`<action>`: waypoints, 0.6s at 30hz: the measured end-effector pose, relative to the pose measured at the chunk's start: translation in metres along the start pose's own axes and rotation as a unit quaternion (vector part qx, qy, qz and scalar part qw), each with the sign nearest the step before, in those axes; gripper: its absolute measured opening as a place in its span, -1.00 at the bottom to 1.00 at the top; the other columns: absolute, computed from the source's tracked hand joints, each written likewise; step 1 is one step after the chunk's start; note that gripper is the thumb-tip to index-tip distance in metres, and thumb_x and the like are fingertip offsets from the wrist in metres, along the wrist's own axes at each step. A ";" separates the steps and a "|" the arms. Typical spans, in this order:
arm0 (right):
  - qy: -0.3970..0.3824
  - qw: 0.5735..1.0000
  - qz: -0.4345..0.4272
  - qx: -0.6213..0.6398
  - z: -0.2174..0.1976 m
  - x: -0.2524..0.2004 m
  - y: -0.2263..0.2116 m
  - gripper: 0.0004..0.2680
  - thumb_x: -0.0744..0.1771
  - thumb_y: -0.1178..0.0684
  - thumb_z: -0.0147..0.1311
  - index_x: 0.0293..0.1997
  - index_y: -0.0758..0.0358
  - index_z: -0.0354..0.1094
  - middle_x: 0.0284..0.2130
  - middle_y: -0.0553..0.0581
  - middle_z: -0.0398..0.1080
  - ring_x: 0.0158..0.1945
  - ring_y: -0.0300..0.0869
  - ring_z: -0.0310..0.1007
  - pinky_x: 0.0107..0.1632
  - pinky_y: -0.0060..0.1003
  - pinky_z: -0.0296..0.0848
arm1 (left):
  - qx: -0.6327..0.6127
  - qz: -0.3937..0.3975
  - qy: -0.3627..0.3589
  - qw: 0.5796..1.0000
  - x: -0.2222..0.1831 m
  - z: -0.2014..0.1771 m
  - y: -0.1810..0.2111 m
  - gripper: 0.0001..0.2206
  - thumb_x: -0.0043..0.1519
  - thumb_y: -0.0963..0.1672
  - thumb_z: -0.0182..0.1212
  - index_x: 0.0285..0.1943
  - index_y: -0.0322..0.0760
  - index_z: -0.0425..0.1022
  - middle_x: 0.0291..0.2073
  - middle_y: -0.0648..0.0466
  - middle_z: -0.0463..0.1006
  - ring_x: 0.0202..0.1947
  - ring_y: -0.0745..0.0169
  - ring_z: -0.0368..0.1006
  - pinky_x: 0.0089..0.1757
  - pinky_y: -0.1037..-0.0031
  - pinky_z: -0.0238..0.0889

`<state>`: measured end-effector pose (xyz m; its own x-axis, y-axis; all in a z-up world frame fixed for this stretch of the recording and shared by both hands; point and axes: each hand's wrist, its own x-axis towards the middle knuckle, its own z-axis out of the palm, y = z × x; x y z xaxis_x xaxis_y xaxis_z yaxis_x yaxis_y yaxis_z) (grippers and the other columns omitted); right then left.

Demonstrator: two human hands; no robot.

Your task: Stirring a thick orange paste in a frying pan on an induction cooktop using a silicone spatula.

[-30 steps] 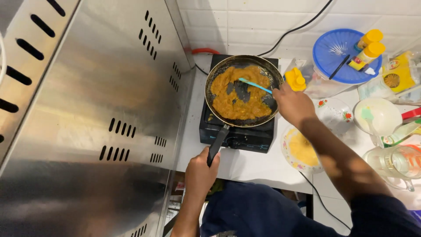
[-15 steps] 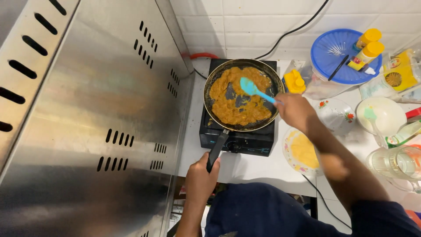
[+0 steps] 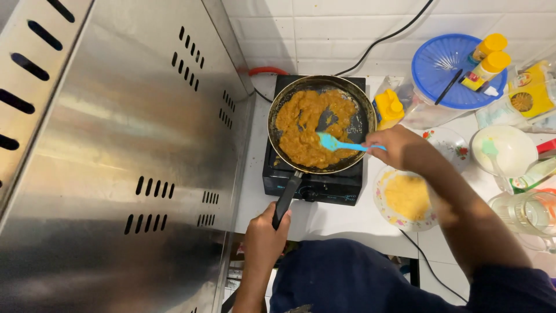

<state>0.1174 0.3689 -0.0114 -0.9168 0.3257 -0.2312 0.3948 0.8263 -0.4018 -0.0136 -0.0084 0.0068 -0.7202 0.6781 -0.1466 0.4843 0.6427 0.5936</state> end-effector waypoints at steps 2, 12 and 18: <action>-0.048 0.993 0.104 -0.025 -0.053 -0.015 -0.051 -0.84 0.39 -0.06 0.01 0.01 -0.06 0.50 -0.27 -0.02 0.61 -0.28 -0.14 0.53 -0.22 -0.23 0.44 | 0.002 -0.007 -0.001 1.000 0.001 0.001 -0.001 -0.66 0.31 0.04 0.16 0.11 -0.20 0.51 -0.50 0.03 0.57 -0.51 0.08 0.53 -0.45 0.29 0.44; -0.079 0.994 0.071 -0.021 -0.051 0.005 -0.048 -0.88 0.38 -0.05 0.07 -0.08 -0.10 0.56 -0.44 -0.05 0.57 -0.47 -0.21 0.37 -0.36 -0.26 0.23 | 0.003 0.012 0.016 1.000 0.000 0.007 -0.006 -0.62 0.30 0.04 0.16 0.15 -0.25 0.50 -0.53 -0.03 0.56 -0.54 0.00 0.50 -0.50 0.22 0.37; 0.166 0.982 0.066 -0.062 -0.048 0.031 -0.034 -0.83 0.39 0.00 0.06 0.06 -0.04 0.53 -0.23 0.25 0.57 -0.10 0.25 0.50 -0.21 0.21 0.43 | 0.000 0.006 0.012 1.000 -0.001 0.004 -0.001 -0.66 0.30 0.04 0.16 0.12 -0.19 0.52 -0.53 0.02 0.56 -0.56 0.02 0.50 -0.51 0.24 0.37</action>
<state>0.0727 0.3734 0.0375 -0.8352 0.5488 0.0355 0.5204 0.8096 -0.2717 -0.0115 -0.0084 0.0034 -0.7260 0.6769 -0.1214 0.4927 0.6351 0.5950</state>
